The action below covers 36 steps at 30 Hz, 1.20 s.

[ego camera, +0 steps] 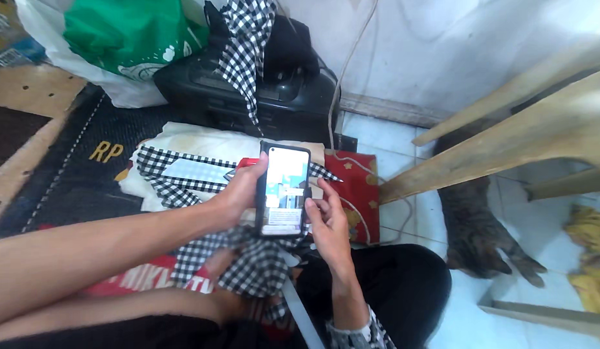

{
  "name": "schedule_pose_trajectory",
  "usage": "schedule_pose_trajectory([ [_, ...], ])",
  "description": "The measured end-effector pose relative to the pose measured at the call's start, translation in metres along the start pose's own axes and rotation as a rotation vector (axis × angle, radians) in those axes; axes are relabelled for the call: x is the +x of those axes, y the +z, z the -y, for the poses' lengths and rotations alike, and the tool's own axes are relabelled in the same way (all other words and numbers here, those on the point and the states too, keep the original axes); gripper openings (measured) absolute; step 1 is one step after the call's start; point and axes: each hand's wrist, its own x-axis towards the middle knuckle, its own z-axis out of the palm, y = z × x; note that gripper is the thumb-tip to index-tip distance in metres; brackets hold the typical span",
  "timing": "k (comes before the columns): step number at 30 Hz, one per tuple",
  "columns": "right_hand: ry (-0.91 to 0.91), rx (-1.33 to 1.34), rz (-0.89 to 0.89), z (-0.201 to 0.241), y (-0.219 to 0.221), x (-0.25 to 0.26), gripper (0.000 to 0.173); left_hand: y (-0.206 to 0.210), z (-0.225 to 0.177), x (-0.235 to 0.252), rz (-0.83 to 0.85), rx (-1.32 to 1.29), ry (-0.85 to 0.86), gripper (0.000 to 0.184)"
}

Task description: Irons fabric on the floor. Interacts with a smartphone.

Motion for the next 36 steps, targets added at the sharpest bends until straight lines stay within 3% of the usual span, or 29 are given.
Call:
schedule_pose_trajectory([
  [24, -0.013, -0.001, 0.002, -0.002, -0.001, 0.001, 0.050, 0.001, -0.001, 0.000, -0.013, 0.015, -0.005, 0.063],
  [29, -0.001, 0.011, 0.004, -0.003, -0.001, 0.001, 0.051, -0.017, 0.024, 0.024, 0.092, -0.023, 0.076, 0.066],
  [36, -0.004, 0.006, -0.006, -0.001, -0.002, 0.001, 0.050, 0.005, -0.004, -0.001, -0.001, 0.014, -0.005, 0.063],
])
